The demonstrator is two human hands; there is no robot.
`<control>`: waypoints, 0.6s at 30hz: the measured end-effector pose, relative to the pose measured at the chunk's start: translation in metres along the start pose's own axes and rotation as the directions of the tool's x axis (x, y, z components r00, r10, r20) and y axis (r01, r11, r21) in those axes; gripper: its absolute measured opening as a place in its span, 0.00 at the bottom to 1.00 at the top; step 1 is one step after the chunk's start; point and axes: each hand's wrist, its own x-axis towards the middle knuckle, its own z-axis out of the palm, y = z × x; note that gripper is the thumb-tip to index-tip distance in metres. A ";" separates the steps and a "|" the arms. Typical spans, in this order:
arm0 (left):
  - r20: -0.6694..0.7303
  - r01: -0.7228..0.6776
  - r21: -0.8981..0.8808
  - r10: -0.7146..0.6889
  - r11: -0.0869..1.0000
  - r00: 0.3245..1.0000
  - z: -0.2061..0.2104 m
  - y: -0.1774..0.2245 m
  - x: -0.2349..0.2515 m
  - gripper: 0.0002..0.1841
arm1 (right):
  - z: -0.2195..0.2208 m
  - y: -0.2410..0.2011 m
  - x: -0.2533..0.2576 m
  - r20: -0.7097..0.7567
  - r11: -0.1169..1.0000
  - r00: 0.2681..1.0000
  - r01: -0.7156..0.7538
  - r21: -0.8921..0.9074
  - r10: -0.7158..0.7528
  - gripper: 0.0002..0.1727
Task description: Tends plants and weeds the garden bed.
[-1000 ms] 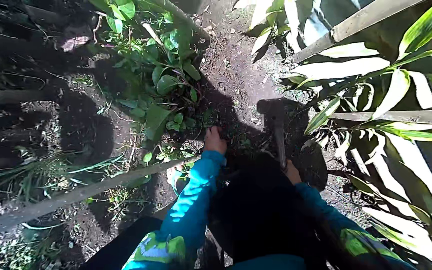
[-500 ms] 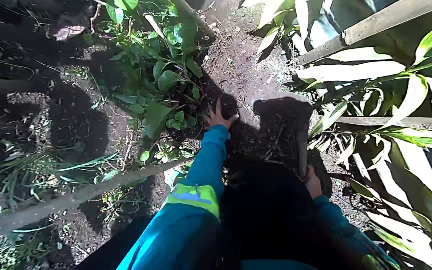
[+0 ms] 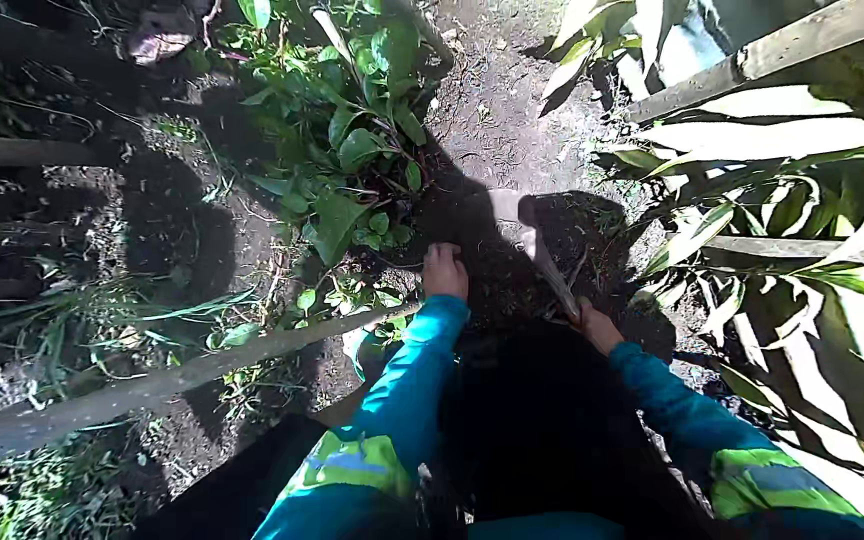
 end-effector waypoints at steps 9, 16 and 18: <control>0.221 0.050 0.299 -0.120 0.953 0.968 0.037 -0.001 0.007 0.40 | -0.004 -0.050 0.010 -0.017 0.991 0.999 0.048 0.125 -0.047 0.36; 0.484 0.028 0.284 -0.168 0.958 0.859 -0.018 0.014 -0.035 0.40 | 0.033 -0.007 -0.007 0.047 0.994 0.997 0.059 0.087 -0.063 0.31; 0.474 0.037 0.305 -0.186 0.952 0.861 -0.029 0.022 -0.035 0.31 | 0.012 -0.045 -0.003 0.029 0.988 0.997 0.070 0.141 -0.074 0.35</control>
